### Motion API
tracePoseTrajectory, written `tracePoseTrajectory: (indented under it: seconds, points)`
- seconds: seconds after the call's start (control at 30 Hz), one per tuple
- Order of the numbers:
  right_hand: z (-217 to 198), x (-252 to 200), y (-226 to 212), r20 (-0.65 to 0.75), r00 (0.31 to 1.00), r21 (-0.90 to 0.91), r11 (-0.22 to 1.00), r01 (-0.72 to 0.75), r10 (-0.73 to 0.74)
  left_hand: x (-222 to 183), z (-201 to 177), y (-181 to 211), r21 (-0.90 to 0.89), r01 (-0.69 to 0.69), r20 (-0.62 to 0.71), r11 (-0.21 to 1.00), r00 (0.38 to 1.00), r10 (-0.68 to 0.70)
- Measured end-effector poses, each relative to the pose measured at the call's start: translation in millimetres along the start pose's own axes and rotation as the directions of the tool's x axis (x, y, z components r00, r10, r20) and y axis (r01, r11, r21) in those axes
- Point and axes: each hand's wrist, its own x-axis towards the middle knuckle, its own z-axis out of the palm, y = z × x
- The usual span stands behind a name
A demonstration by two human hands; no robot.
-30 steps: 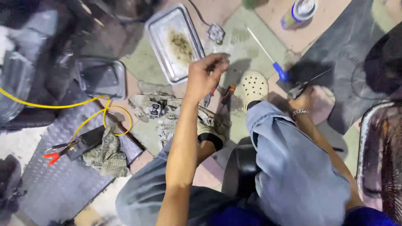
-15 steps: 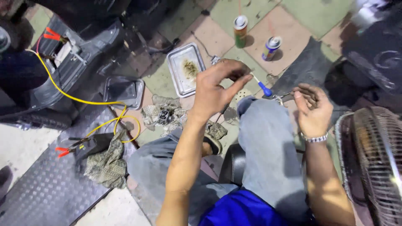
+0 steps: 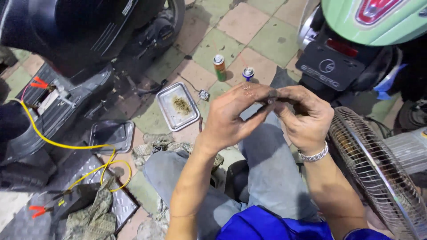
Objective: Disassembling, cleaning with spray, and reassembling a motorcycle carburetor using a screwdriver, pliers, and cleaning spray.
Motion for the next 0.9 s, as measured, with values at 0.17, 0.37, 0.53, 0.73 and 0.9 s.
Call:
tracePoseTrajectory:
  seconds: [0.17, 0.37, 0.53, 0.73, 0.9]
  points:
    - [-4.0, 2.2, -15.9, -0.015, 0.996, -0.098, 0.991, 0.088, -0.089, -1.1, -2.5, 6.4, -0.179, 0.08, 0.024, 0.981, 0.997, -0.077]
    - [8.9, 10.0, -38.8, -0.021, 0.994, -0.127, 0.987, 0.099, -0.103, 4.0, -20.1, 1.7, -0.178, 0.082, -0.014, 0.981, 0.996, -0.086]
    - [23.3, 6.7, -25.6, -0.07, 0.997, -0.014, 1.0, 0.011, -0.012, 8.8, -28.5, 0.1, -0.218, 0.091, -0.048, 0.972, 0.993, -0.104]
    - [42.1, -28.2, 42.6, 0.19, 0.933, -0.198, 0.943, -0.269, 0.306, 26.8, -41.9, 8.9, -0.236, 0.121, 0.033, 0.964, 0.993, -0.117]
    - [41.2, -55.2, 95.7, 0.182, 0.937, -0.347, 0.911, -0.223, 0.299, 32.2, -42.2, 8.9, -0.278, 0.141, 0.052, 0.95, 0.99, -0.132]
